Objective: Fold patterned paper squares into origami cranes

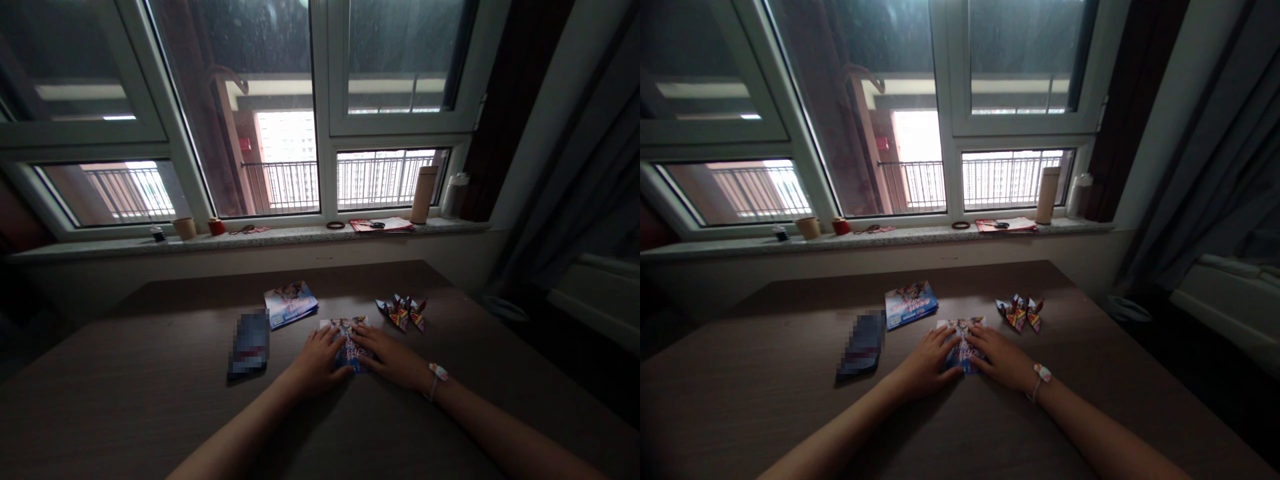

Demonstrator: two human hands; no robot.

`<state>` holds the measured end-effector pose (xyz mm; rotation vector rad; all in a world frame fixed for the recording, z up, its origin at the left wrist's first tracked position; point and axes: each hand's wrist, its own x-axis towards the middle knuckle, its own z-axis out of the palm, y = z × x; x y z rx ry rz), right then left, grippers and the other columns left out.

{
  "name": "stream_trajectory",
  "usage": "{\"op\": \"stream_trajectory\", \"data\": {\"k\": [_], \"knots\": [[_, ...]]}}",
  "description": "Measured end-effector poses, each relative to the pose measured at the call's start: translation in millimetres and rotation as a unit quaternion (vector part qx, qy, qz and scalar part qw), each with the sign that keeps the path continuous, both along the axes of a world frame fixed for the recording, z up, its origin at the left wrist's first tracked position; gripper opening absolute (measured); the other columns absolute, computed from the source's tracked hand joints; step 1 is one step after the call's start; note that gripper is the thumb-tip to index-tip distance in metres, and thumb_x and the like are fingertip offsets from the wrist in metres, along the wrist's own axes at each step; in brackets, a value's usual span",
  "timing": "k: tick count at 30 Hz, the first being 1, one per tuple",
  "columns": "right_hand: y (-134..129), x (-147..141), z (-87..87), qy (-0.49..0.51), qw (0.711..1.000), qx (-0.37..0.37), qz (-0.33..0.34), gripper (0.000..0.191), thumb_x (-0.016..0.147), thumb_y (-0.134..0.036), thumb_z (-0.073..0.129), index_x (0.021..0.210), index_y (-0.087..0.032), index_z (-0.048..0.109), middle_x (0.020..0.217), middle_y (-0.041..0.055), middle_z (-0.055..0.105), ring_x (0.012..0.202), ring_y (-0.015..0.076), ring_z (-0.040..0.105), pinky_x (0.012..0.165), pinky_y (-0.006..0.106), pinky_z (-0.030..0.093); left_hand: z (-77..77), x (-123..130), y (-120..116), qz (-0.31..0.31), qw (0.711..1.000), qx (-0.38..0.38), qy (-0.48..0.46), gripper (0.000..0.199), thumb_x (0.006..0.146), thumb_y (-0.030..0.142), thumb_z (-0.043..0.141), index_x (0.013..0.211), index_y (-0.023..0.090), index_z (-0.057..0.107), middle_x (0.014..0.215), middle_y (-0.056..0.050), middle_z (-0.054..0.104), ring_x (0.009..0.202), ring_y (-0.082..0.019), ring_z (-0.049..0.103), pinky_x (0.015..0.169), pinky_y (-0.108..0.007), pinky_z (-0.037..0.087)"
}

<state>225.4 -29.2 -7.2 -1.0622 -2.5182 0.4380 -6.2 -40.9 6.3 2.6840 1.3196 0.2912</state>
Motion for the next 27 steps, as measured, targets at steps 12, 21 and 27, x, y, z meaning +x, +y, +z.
{"op": "stream_trajectory", "data": {"k": [12, 21, 27], "knots": [[-1, 5, 9.5, 0.010, 0.999, -0.052, 0.003, 0.070, 0.082, -0.059, 0.062, 0.139, -0.020, 0.050, 0.154, 0.0123, 0.035, 0.144, 0.0285, 0.028, 0.118, 0.045, 0.024, 3.3, -14, 10, -0.043, 0.998, -0.015, -0.033, 0.059, 0.074, 0.052, 0.072, 0.122, 0.021, 0.058, 0.147, -0.014, 0.044, 0.137, -0.034, 0.037, 0.114, -0.050, 0.029], [-2, 4, 11.2, 0.023, 0.999, -0.041, 0.001, 0.070, 0.076, -0.057, 0.069, 0.134, -0.021, 0.056, 0.150, 0.0138, 0.040, 0.142, 0.0306, 0.032, 0.118, 0.046, 0.025, 3.5, -15, 11, -0.043, 0.999, -0.017, -0.025, 0.056, 0.075, 0.051, 0.072, 0.121, 0.022, 0.059, 0.149, -0.013, 0.042, 0.139, -0.034, 0.034, 0.115, -0.050, 0.028], [2, 5, 5.7, 0.057, 0.993, -0.099, -0.011, 0.066, 0.075, -0.058, 0.070, 0.132, -0.026, 0.058, 0.153, 0.0104, 0.037, 0.143, 0.0308, 0.030, 0.118, 0.047, 0.023, 2.1, -17, 13, -0.041, 0.998, -0.036, -0.032, 0.068, 0.068, 0.060, 0.075, 0.123, 0.023, 0.059, 0.150, -0.013, 0.042, 0.140, -0.036, 0.033, 0.115, -0.052, 0.028]]}}
